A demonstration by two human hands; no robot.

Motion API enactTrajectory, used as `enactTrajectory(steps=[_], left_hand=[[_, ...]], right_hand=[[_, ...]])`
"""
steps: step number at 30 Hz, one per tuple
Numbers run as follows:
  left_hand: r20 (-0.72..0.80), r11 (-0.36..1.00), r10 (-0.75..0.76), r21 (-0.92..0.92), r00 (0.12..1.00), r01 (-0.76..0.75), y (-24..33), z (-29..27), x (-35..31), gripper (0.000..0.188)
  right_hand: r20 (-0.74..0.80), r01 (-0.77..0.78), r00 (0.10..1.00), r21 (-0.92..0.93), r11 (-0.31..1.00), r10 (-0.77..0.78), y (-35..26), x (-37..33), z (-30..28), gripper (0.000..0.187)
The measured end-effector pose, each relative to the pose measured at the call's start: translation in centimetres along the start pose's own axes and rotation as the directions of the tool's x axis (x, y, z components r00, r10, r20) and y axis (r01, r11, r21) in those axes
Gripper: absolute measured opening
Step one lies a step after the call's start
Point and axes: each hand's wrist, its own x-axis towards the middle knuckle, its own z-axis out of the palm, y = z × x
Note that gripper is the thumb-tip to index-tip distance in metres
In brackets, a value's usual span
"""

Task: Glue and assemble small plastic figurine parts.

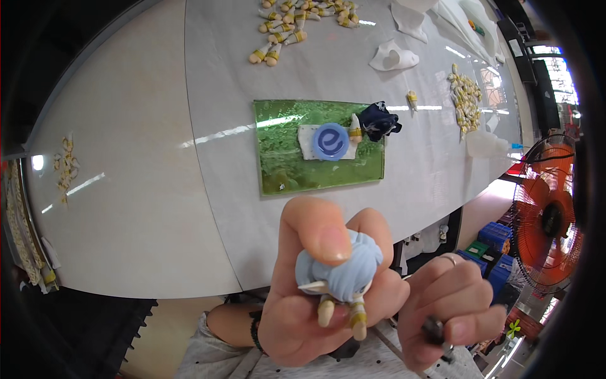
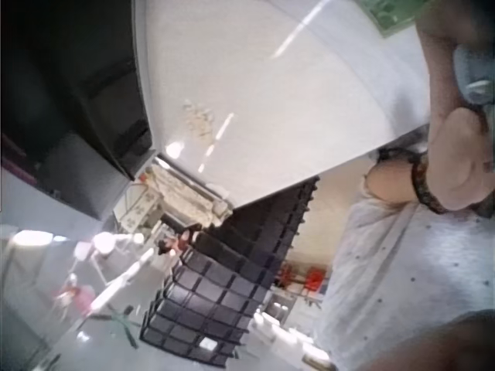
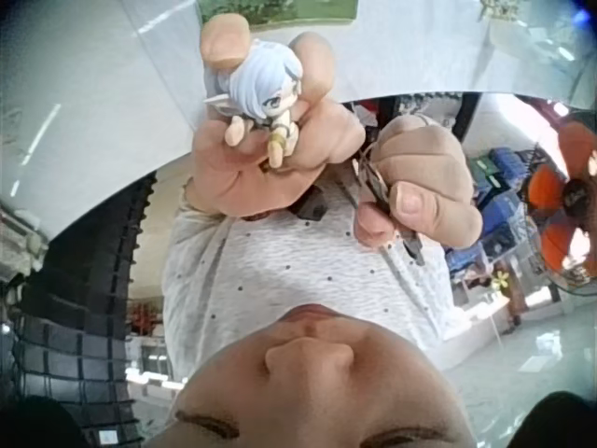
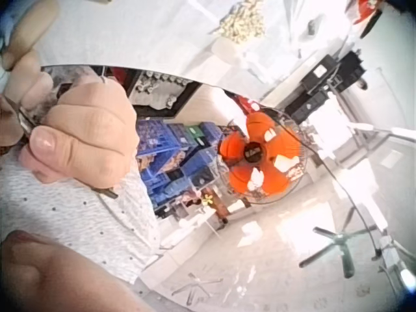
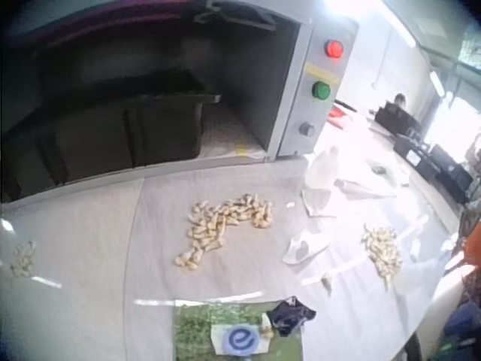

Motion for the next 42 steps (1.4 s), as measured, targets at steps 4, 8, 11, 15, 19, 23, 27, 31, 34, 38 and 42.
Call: enactTrajectory(steps=[4, 8, 11, 15, 19, 23, 27, 31, 34, 38, 42], left_hand=[[0.023, 0.999, 0.039, 0.022, 0.999, -0.039, -0.4, 0.1, 0.0, 0.040], [-0.018, 0.979, 0.202, 0.040, 0.979, -0.201, -0.8, 0.8, -0.3, 0.039], [-0.085, 0.969, 0.223, -0.093, 0.971, -0.230, -2.3, 1.9, -0.3, 0.036], [-0.036, 0.967, 0.220, 0.142, 0.975, -0.213, -1.4, 1.1, -0.8, 0.033], [-0.194, 0.937, 0.295, 0.252, 0.935, -0.244, -2.4, 3.2, -0.5, 0.028], [-0.065, 0.935, 0.341, -0.078, 0.938, -0.346, -3.3, 1.7, -0.2, 0.026], [-0.066, 0.676, -0.095, -0.737, 0.993, 0.016, -3.2, 1.4, -2.4, 0.026], [-0.163, 0.971, 0.025, -0.231, 0.986, -0.063, -2.1, 0.6, -2.2, 0.028], [-0.226, 0.976, 0.159, -0.112, 0.961, -0.188, -1.9, 1.3, -1.8, 0.028], [-0.212, 0.994, 0.108, -0.002, 0.971, -0.111, -1.5, 2.0, -1.1, 0.026], [-0.285, 0.983, 0.132, 0.164, 0.950, -0.087, -1.9, 1.4, -0.8, 0.027]], right_hand=[[0.254, 0.025, 0.967, -0.062, 0.998, -0.009, -1.3, 1.8, -1.1, 0.022], [0.280, 0.041, 0.960, -0.165, 0.985, 0.007, -1.4, 0.2, -0.4, 0.025], [0.267, 0.117, 0.962, -0.220, 0.968, -0.055, -2.2, 1.9, -0.2, 0.021], [0.223, 0.200, 0.963, -0.210, 0.957, -0.153, -1.1, 2.0, 1.2, 0.017], [0.280, 0.266, 0.940, -0.233, 0.936, -0.197, -1.5, 1.9, 0.6, 0.016], [0.214, 0.179, 0.970, -0.307, 0.935, -0.115, -1.8, 2.1, 1.4, 0.016], [0.263, 0.364, 0.918, -0.252, 0.897, -0.298, -0.9, 2.1, 1.1, 0.018], [0.194, 0.175, 0.975, -0.394, 0.902, -0.105, -2.1, 2.5, 1.9, 0.019], [0.347, 0.349, 0.903, -0.243, 0.905, -0.255, -0.7, 2.1, 1.0, 0.020], [0.157, 0.208, 0.974, -0.321, 0.924, -0.165, -1.8, 2.4, 1.9, 0.019], [0.122, 0.142, 0.986, -0.297, 0.944, -0.110, -1.6, 2.5, 2.3, 0.019]])
